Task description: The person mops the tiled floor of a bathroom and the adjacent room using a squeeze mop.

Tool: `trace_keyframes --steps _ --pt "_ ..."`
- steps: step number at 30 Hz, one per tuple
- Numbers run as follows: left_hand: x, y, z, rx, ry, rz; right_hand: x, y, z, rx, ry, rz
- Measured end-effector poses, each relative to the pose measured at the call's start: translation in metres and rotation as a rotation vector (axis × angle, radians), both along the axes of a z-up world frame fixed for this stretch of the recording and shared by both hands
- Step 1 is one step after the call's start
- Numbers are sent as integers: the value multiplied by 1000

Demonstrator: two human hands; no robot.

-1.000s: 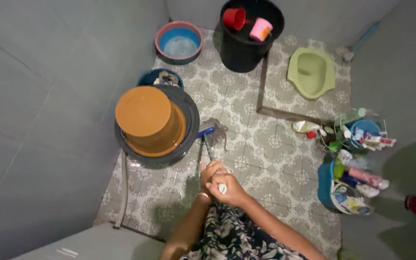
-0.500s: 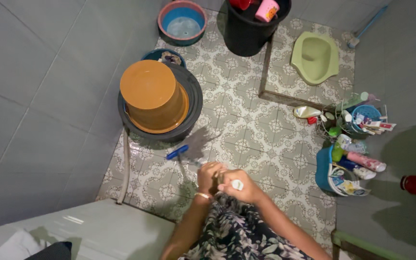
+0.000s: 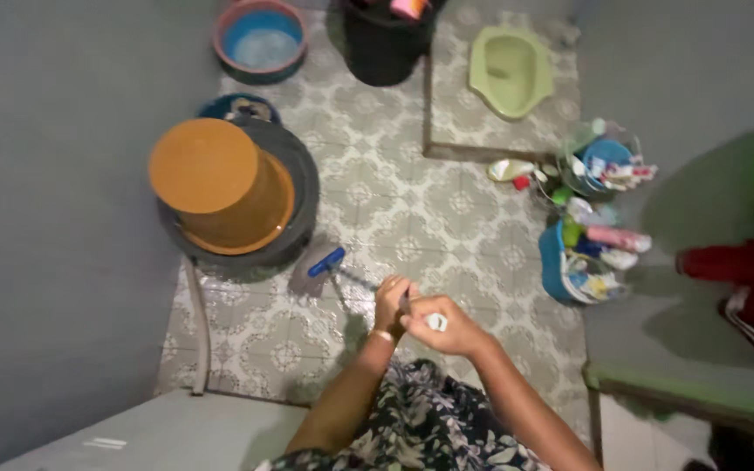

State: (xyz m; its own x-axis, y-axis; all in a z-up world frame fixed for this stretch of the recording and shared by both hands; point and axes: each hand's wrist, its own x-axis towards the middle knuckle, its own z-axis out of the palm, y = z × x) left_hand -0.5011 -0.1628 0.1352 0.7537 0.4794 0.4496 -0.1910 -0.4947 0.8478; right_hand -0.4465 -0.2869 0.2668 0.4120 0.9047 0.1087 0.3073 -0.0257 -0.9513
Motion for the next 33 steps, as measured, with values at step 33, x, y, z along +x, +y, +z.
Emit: trace_keyframes --steps 33 --pt "-50 -383 22 113 250 -852 -118 -332 84 -193 99 -960"
